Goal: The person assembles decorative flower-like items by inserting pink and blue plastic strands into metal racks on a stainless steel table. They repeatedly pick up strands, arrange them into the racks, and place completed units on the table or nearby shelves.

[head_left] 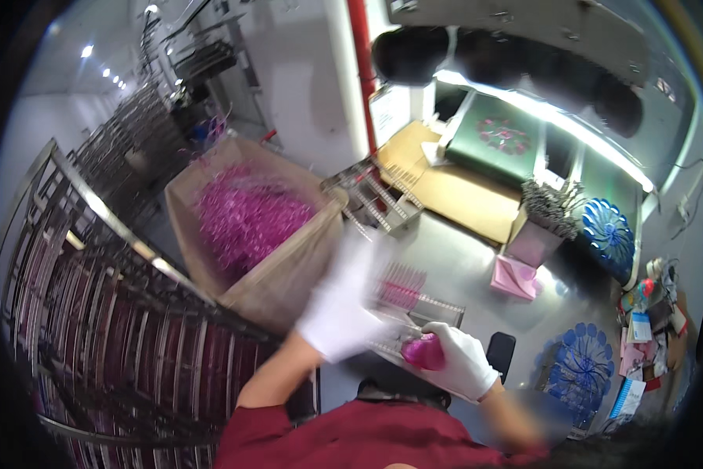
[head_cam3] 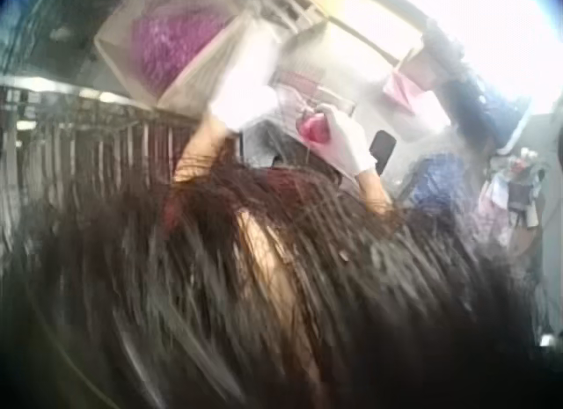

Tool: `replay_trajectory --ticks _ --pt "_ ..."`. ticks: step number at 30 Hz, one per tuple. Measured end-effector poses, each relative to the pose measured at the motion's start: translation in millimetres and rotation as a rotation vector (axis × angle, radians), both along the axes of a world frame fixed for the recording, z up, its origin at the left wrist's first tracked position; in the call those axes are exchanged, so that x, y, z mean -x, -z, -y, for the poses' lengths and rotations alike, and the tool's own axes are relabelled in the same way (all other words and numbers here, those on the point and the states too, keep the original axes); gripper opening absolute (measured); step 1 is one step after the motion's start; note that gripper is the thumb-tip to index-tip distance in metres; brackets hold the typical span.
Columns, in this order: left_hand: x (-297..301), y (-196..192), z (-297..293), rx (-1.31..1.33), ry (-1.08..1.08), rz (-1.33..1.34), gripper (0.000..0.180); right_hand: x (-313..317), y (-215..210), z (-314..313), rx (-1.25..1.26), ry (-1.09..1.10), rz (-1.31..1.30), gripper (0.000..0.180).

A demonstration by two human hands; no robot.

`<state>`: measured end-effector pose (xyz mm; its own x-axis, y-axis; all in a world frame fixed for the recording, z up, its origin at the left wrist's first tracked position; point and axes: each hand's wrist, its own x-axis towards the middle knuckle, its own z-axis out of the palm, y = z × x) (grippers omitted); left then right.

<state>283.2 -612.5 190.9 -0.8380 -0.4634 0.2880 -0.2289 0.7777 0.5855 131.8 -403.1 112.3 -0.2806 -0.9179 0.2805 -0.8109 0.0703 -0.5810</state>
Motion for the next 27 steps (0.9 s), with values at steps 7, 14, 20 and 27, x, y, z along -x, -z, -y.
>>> replay_trajectory --ticks 7,14,20,27 --pt "2.1 80.9 -39.0 -0.298 0.483 -0.017 0.122 -20.7 -43.5 20.6 -0.238 0.089 -0.415 0.048" --pt "24.8 101.3 4.8 -0.827 0.707 -0.008 0.064 -8.3 -65.8 39.0 -0.051 -0.069 -0.608 0.043" --pt "44.7 155.5 -18.1 -1.669 0.632 -0.033 0.081 -41.1 11.4 6.9 0.078 0.273 0.022 0.095" --pt "62.5 164.3 -42.0 -1.519 0.618 -0.281 0.082 -27.1 50.1 15.2 0.301 0.176 0.033 0.077"
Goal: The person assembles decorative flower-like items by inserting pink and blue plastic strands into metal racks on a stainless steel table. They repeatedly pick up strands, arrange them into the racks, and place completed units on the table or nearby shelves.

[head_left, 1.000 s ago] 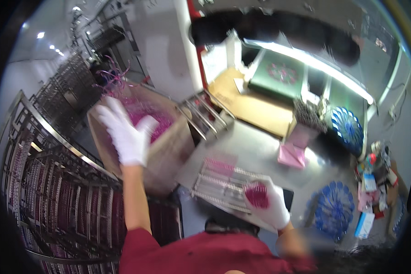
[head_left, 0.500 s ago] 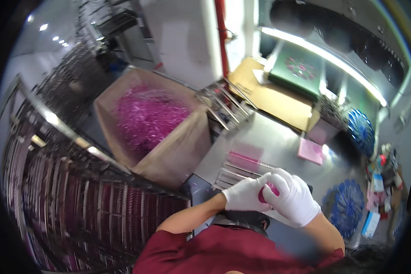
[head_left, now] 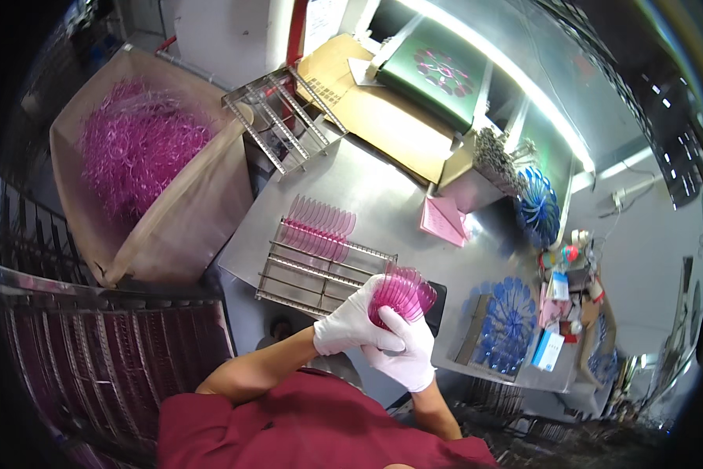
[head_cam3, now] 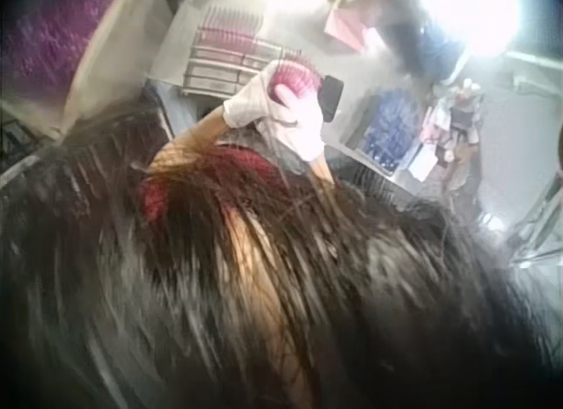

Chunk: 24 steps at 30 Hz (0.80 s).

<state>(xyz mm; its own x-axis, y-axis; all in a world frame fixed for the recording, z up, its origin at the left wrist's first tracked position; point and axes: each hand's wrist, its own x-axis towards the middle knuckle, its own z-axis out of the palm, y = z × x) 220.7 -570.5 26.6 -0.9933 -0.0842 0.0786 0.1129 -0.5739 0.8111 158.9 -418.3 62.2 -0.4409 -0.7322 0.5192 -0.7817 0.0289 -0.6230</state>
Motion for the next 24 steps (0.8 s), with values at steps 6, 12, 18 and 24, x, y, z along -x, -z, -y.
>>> replay_trajectory --ticks 6,12,18,24 --pt "2.1 24.6 20.3 -0.3 -0.016 0.21 0.072 23.7 30.2 4.5 0.016 -0.082 0.508 0.058" --pt "-9.2 47.8 45.3 -0.575 -0.069 0.228 0.054 80.8 36.0 24.8 -0.134 -0.3 0.585 0.054" --pt "-46.1 100.4 54.5 -0.602 -0.29 0.261 0.042 129.3 88.9 57.0 0.07 -0.182 1.105 0.05" --pt "-66.5 108.3 55.7 -0.476 -0.517 0.382 0.034 132.8 175.0 96.1 -0.135 -0.059 0.979 0.049"
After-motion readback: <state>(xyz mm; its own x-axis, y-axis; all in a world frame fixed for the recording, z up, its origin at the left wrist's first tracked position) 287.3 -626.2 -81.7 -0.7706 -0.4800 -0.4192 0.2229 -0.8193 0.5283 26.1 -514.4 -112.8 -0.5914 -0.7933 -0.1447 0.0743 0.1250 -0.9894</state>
